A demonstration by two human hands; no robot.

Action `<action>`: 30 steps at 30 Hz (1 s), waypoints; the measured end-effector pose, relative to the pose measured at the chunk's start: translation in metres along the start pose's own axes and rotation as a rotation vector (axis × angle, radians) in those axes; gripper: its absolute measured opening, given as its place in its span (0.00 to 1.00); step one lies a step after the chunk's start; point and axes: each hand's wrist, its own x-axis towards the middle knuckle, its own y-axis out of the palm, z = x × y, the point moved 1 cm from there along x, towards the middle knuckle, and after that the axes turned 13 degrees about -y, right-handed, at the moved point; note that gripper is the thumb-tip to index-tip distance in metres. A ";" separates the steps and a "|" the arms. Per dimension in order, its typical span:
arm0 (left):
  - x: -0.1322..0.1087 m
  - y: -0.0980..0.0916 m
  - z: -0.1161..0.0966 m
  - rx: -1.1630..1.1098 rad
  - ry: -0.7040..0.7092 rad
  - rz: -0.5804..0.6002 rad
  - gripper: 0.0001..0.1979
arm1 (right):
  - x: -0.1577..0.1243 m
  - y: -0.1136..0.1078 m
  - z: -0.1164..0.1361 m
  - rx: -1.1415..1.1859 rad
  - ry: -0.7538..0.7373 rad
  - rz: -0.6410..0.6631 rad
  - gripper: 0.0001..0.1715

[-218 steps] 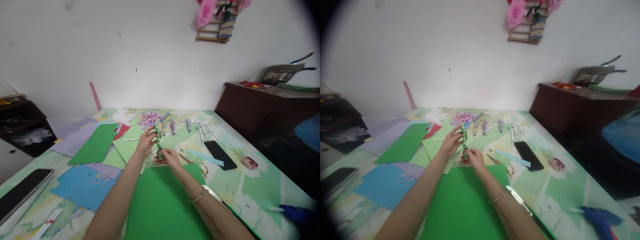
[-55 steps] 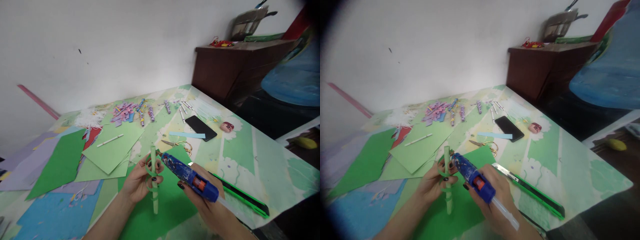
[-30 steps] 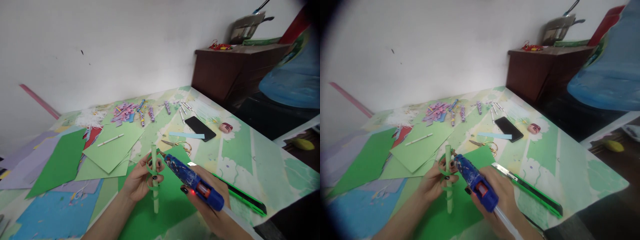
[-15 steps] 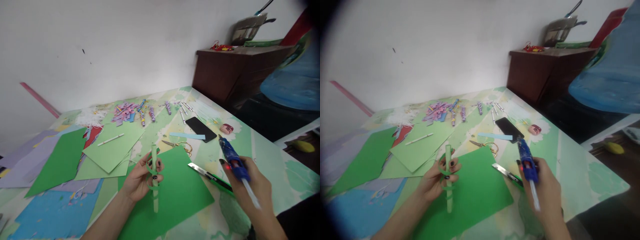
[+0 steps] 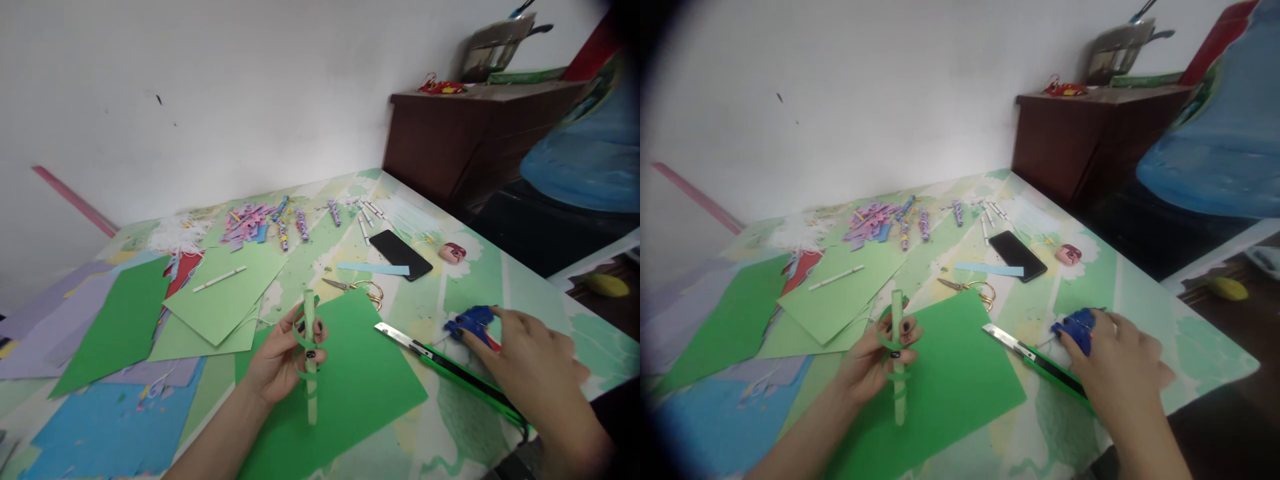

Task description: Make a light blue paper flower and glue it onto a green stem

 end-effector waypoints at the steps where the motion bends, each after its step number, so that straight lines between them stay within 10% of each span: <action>1: 0.000 0.000 0.000 -0.002 0.000 -0.003 0.11 | 0.004 -0.006 0.012 0.010 -0.049 -0.002 0.22; 12: 0.000 -0.002 0.003 0.022 0.003 -0.041 0.11 | 0.017 -0.002 0.145 1.046 -0.489 0.187 0.21; 30: 0.000 -0.002 0.005 0.008 -0.026 -0.023 0.13 | 0.016 0.019 0.162 1.476 -0.176 0.259 0.15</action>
